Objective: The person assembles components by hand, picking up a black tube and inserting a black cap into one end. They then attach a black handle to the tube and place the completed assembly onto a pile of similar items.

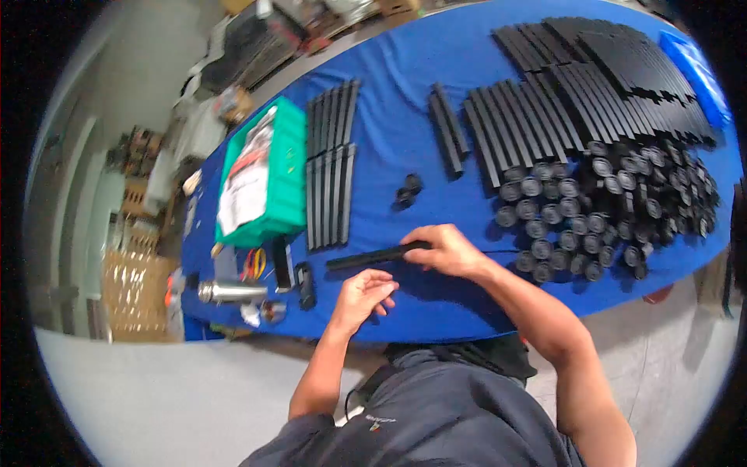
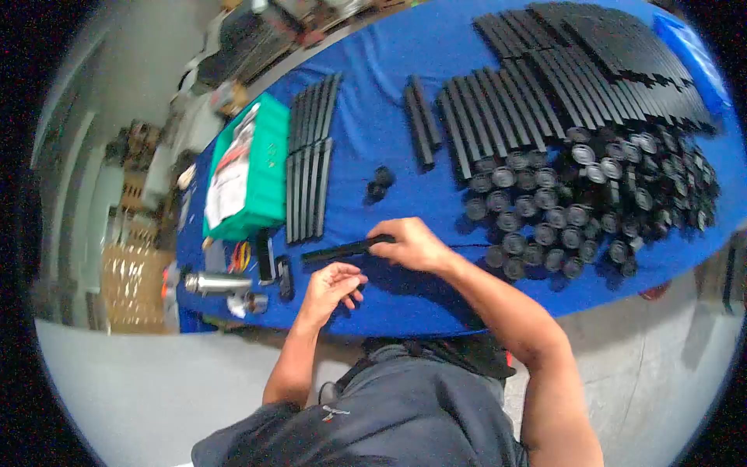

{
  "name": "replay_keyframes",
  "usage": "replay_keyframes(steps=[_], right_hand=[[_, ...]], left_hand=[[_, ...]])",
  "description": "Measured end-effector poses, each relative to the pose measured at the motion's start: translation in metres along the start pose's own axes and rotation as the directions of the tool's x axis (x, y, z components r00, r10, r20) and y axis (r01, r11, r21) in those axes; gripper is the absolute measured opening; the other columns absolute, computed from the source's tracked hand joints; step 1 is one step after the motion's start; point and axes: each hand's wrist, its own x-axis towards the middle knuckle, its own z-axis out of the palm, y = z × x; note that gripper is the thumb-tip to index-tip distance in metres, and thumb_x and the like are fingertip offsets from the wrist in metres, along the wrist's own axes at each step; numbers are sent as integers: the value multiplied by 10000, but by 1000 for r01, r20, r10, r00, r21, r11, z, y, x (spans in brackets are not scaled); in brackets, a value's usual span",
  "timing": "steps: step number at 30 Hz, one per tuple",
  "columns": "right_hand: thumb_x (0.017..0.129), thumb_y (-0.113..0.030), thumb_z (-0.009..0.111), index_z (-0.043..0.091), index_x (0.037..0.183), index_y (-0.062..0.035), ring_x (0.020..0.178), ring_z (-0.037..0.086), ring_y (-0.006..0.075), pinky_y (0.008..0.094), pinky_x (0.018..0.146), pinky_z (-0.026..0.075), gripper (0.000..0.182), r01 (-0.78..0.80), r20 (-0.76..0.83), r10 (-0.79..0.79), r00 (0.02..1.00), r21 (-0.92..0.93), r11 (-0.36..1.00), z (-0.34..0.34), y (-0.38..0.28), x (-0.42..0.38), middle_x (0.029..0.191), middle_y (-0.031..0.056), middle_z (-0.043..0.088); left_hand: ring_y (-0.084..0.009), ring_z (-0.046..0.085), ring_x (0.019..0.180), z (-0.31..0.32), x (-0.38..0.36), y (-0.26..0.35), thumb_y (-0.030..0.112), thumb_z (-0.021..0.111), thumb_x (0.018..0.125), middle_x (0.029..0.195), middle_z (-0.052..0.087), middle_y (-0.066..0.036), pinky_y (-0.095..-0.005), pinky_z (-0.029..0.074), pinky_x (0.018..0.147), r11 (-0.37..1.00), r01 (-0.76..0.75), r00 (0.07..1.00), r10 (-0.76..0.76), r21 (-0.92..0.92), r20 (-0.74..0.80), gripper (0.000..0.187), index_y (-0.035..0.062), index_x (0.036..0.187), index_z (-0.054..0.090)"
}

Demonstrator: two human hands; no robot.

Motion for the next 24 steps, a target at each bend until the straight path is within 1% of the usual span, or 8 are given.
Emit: replay_keyframes(steps=[1,2,4,12,15,16,19,24], right_hand=[[902,-126,717,694,1169,15,686,635,107,275,622,530,303,-9,1,9,1000,-4,1000,-1,-3,-1,864,62,703],[904,-122,714,700,1154,14,691,631,101,273,616,523,285,-25,20,25,999,-6,1000,-2,-6,-1,843,47,694],[893,-120,715,709,1131,24,682,619,98,270,621,523,278,-40,48,35,998,97,995,2,1,-1,811,45,674],[886,-76,735,682,1151,33,708,635,114,261,649,531,292,-61,130,18,991,340,939,-2,-3,-2,851,56,691],[877,-119,767,438,1438,37,911,665,177,307,687,571,669,-84,33,77,996,450,889,0,-14,-3,1107,154,669],[869,-146,784,325,1514,23,1002,648,205,341,716,583,809,-100,52,85,995,452,887,-3,-17,-1,1237,194,613],[881,-166,790,366,1498,24,988,645,189,327,768,562,772,-181,162,128,979,380,907,3,-3,0,1207,156,628],[910,-216,771,448,1456,16,905,635,144,292,736,548,675,-150,270,65,961,309,939,1,3,2,1059,85,678]], left_hand=[[-256,703,848,-4,-7,8,152,746,895,1103,708,-140,-318,579,664,969,-45,993,70,242,-92,247,14,1088,677],[-268,684,873,-11,-12,19,145,766,864,1082,702,-128,-336,570,698,798,-276,918,384,536,-100,254,25,1073,686],[-322,625,968,-22,-10,34,158,807,784,1039,675,-110,-391,526,820,233,-459,629,767,857,128,362,34,1099,680],[-336,618,909,-37,-1,33,149,791,798,1047,661,-153,-442,510,819,48,-514,672,643,857,367,428,-5,1165,633],[-345,617,894,-50,12,65,107,773,799,994,649,-158,-443,521,793,-94,-484,631,651,870,422,447,-21,1196,611],[-352,624,899,-60,22,79,132,761,819,993,653,-166,-442,522,795,-70,-472,616,686,879,386,418,-21,1182,622],[-362,657,892,-85,77,123,233,729,869,985,672,-195,-442,529,783,59,-431,601,763,900,238,389,-39,1139,663],[-327,721,899,-85,214,195,354,768,805,981,728,-220,-423,552,804,374,-255,791,611,892,-29,491,-33,1102,713]])
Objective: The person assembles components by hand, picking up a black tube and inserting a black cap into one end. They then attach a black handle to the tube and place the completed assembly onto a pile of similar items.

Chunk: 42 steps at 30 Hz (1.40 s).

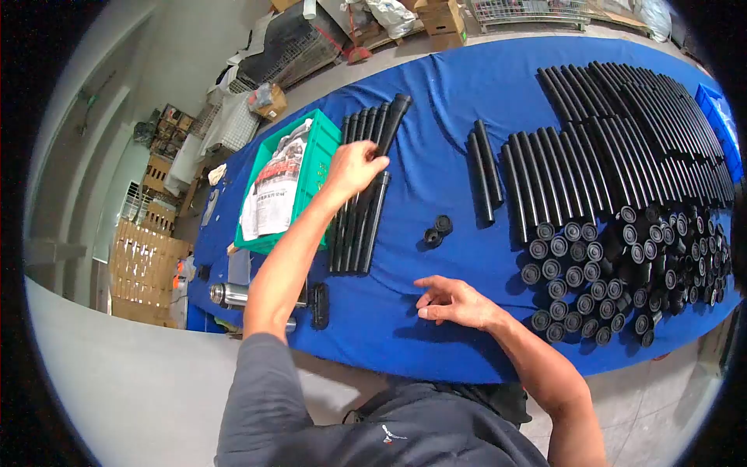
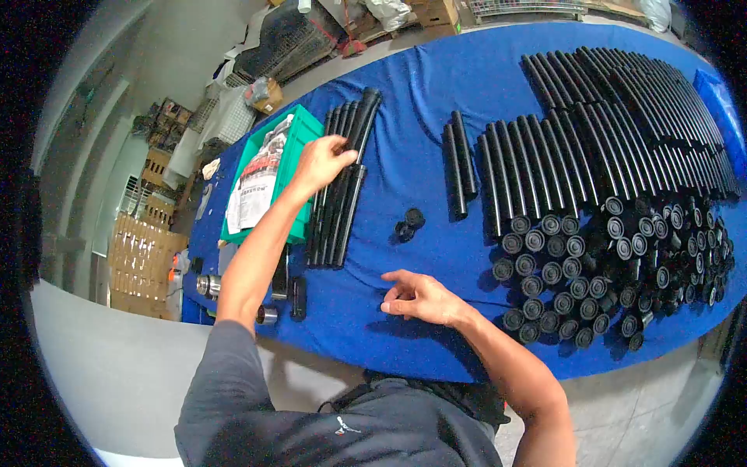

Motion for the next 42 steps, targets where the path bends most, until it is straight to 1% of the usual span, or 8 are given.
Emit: replay_keyframes(steps=[7,10,17,21,29,36,37,42], right_hand=[[939,-180,731,487,1427,16,862,627,117,280,717,544,580,-12,14,11,1000,94,996,-3,1,2,1028,69,686],[936,-185,736,507,1412,11,851,625,108,276,720,538,563,-8,10,7,1000,48,999,-3,-5,0,1025,65,697],[935,-211,749,525,1397,20,865,603,107,268,756,517,563,-30,27,28,999,59,998,-5,-4,3,1051,71,675],[936,-183,733,541,1385,16,826,595,90,262,720,506,527,-25,10,24,1000,81,996,-3,-4,3,990,42,690],[947,-184,723,539,1376,33,852,612,118,281,749,527,515,-23,30,20,999,105,994,-5,5,5,1033,69,673],[924,-262,753,608,1298,28,795,625,110,290,674,536,494,26,-10,-26,1000,40,999,-4,4,5,938,40,678],[922,-271,757,620,1281,29,792,625,109,291,669,537,487,19,-2,-19,1000,16,1000,-3,2,4,927,36,675],[925,-317,745,645,1233,28,760,614,108,295,649,529,473,9,7,-9,1000,-38,999,-2,3,4,872,17,653]], left_hand=[[-338,716,1027,80,125,-17,405,815,756,1043,744,-213,-435,545,921,943,314,938,-326,108,121,488,2,1026,751],[-348,710,1043,100,143,-24,382,828,762,1066,740,-211,-442,545,927,915,384,918,-392,119,54,459,1,1005,746],[-385,672,1130,109,143,-34,286,816,802,1192,692,-254,-453,544,976,900,381,904,-410,211,117,469,-15,1144,706],[-377,670,1134,108,140,-39,291,829,794,1160,702,-239,-474,535,979,908,365,925,-379,206,32,412,32,1089,703],[-361,673,1128,104,139,-45,329,844,784,1163,713,-188,-468,535,972,883,444,889,-455,154,49,408,77,1071,702],[-365,724,873,116,136,-71,457,784,812,871,739,-197,-467,549,797,974,200,963,-175,109,-205,425,52,918,709],[-362,723,868,110,132,-55,435,751,847,875,740,-191,-462,550,788,973,197,964,-171,117,-204,396,48,921,705],[-324,707,852,110,70,35,224,675,900,911,726,-156,-427,549,770,954,-236,970,220,-187,-100,251,75,1101,701]])
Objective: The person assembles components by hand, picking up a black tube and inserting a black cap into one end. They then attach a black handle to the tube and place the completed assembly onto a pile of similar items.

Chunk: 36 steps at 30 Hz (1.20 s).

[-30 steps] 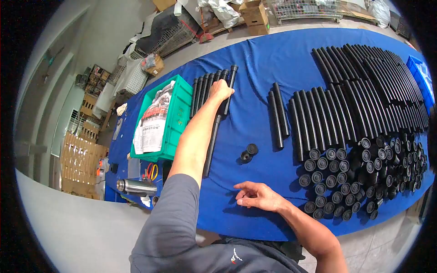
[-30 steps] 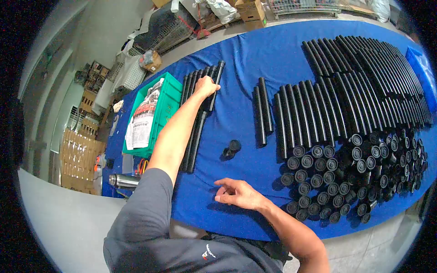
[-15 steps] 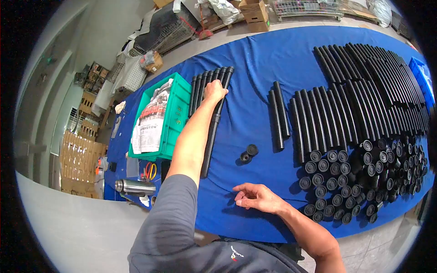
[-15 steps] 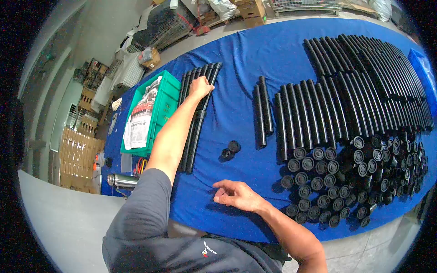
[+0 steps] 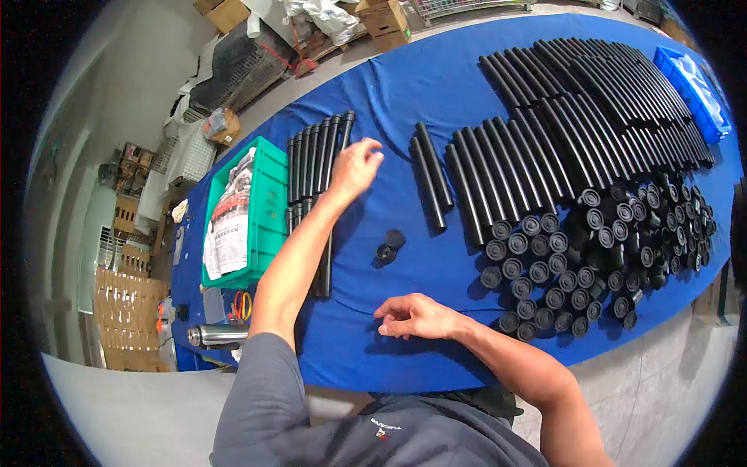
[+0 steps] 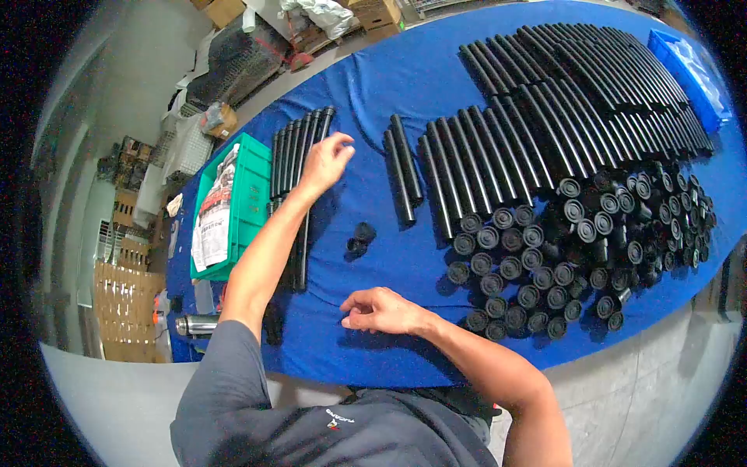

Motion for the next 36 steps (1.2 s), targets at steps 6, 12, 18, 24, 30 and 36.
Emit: replay_keyframes(steps=[6,12,18,24,30,36], right_hand=[[925,-312,742,647,1222,33,714,620,112,300,634,536,466,27,-3,-27,1000,-60,998,-1,-2,-2,860,31,661],[928,-305,740,651,1203,35,709,626,120,294,626,538,446,40,-13,-41,999,-46,998,1,3,1,866,41,673],[925,-280,746,660,1194,36,754,631,125,298,632,545,423,19,-18,-20,1000,-28,999,1,0,0,881,52,676],[918,-316,753,658,1208,30,727,631,128,298,625,538,461,30,-4,-30,1000,-61,998,-1,1,1,879,61,679],[913,-315,754,679,1167,14,665,632,125,294,603,534,422,47,-27,-49,998,-56,997,1,6,2,820,59,679],[903,-331,746,689,1138,15,663,636,130,303,593,529,422,63,-40,-67,997,-103,993,1,-1,-3,814,62,687]], left_hand=[[-352,665,931,42,-44,49,42,524,909,1059,678,-177,-425,528,868,975,-220,951,223,-38,213,423,83,1317,627],[-361,709,920,45,-38,55,236,616,932,949,722,-192,-453,548,815,998,-44,985,37,34,169,310,44,1168,667],[-341,726,748,67,-16,59,315,755,773,841,722,-218,-450,568,711,948,297,940,-310,112,138,655,-27,1271,502],[-209,669,617,24,-5,82,258,767,731,788,684,-116,-325,537,530,776,539,838,-534,-327,113,801,-50,1385,422],[-129,618,662,-38,-51,46,140,682,825,876,652,-37,-283,515,559,683,367,921,-360,-631,147,587,-39,1352,495],[-133,604,622,-60,-150,78,50,634,815,776,574,-12,-323,534,555,383,569,774,-548,-728,317,274,98,1060,522]])
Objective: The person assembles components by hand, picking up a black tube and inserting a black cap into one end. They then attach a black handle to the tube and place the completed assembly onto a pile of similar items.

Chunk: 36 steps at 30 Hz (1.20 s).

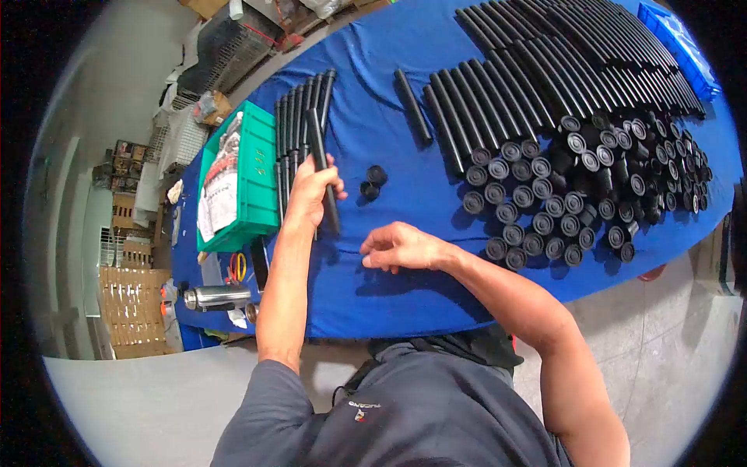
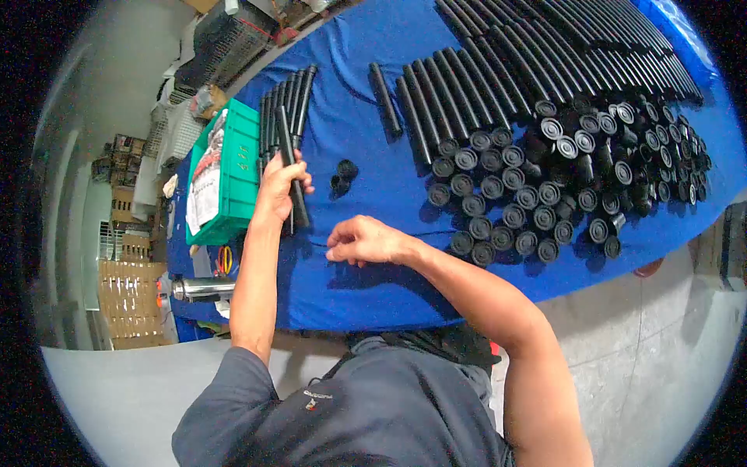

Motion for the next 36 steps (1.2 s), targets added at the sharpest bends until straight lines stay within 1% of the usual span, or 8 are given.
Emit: replay_keyframes(steps=[5,13,14,17,18,24,27,36], right_hand=[[899,-226,689,715,1005,5,655,614,112,295,590,509,255,65,-203,-56,978,39,997,-2,-4,-4,777,45,673],[881,-178,635,717,911,14,654,648,152,352,601,501,211,138,-639,-204,742,-152,979,-5,-2,0,721,112,696],[853,-132,642,695,1017,6,780,682,247,412,688,530,221,67,-639,-196,744,-220,973,-6,-5,-3,862,168,696],[798,-70,654,637,1142,-5,962,641,361,465,816,525,350,159,-505,-592,628,-662,733,-1,8,4,1033,196,643],[746,-39,668,590,1200,-10,1054,568,421,496,899,494,462,158,-380,-625,682,-758,633,0,2,-2,1102,200,582],[737,-112,702,623,974,-31,907,577,327,441,770,458,263,4,-257,-535,805,-899,439,5,6,-5,962,142,585],[779,-122,665,597,895,-50,879,567,319,441,757,450,152,-31,-255,-571,781,-928,372,2,11,-2,913,124,574],[804,-94,624,581,924,-52,874,568,315,446,754,446,135,-144,-342,-557,757,-918,369,5,6,-4,898,130,573]], left_hand=[[-97,508,473,16,-18,-44,192,877,751,675,528,11,-270,407,386,985,38,999,-33,168,-31,566,18,1185,558],[-97,522,458,32,-23,-58,76,788,780,685,571,-20,-271,410,367,991,31,997,-22,128,-71,458,-17,1144,526],[-101,522,462,31,-30,-58,81,790,781,683,570,-19,-276,413,375,991,13,996,-1,137,-86,416,-1,1106,545],[-102,525,488,30,-62,-61,110,831,778,694,553,0,-273,428,390,992,97,993,-91,76,-77,421,35,1087,554],[-97,520,488,33,-70,-65,108,830,782,692,547,4,-264,426,389,989,84,993,-72,125,-98,404,46,1071,554],[-98,525,466,61,-93,-74,57,781,823,676,544,9,-263,434,387,986,75,995,-63,147,-83,283,59,991,554],[-93,524,466,61,-86,-80,76,785,839,673,543,10,-260,437,389,990,91,995,-85,110,-58,282,51,1007,560],[-112,555,510,19,-122,-82,138,735,917,709,545,-12,-290,499,436,962,213,977,-212,-173,24,256,71,1060,534]])
